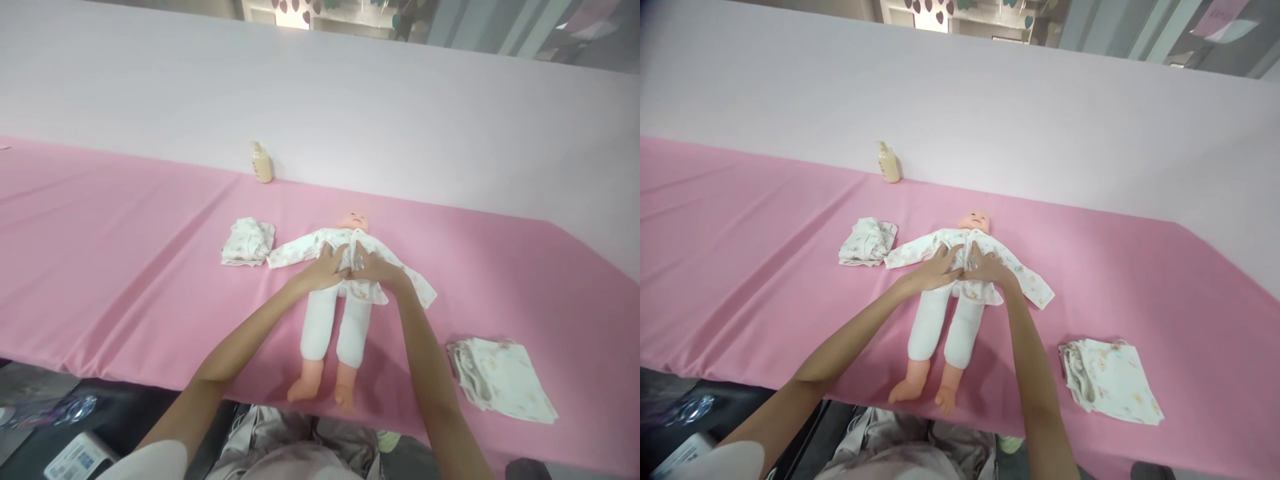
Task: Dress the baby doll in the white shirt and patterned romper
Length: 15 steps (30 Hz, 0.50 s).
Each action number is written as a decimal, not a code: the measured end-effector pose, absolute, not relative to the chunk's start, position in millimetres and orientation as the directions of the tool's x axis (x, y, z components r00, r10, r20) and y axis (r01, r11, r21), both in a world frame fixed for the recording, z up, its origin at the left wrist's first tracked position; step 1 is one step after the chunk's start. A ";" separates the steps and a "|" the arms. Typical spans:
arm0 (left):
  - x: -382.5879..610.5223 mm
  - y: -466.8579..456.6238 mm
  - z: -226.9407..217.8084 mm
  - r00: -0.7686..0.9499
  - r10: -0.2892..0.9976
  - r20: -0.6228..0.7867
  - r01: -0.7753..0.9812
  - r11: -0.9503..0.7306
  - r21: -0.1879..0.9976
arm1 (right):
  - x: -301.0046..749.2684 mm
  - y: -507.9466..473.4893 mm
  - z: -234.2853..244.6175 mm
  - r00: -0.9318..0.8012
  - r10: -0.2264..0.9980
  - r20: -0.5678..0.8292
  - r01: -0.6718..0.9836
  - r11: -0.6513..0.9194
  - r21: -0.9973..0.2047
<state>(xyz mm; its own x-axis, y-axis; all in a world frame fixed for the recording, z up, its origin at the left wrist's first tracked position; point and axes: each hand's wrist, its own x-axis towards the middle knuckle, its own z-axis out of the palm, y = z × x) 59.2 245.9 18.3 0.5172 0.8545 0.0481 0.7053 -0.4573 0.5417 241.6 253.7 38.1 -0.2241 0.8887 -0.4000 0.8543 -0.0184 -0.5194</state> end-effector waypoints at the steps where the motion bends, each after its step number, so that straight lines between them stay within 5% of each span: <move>1: 57.8 246.1 19.2 0.530 0.846 0.049 0.694 -0.467 0.548 | 242.4 253.4 39.3 -0.227 0.893 -0.388 0.851 -0.012 -0.525; 9: 76.7 234.2 14.4 0.516 0.853 0.081 0.827 -0.520 0.211 | 227.6 247.7 36.3 -0.153 0.969 -0.194 0.883 0.045 -0.468; 13: 44.5 252.7 14.4 0.528 0.839 0.130 0.753 -0.533 0.385 | 243.5 243.3 32.4 -0.152 0.977 -0.152 0.859 0.055 -0.509; 15: 7.5 263.9 14.3 0.350 0.928 0.127 0.802 -0.366 0.472 | 272.0 234.3 29.1 -0.050 0.993 -0.103 0.823 -0.018 -0.568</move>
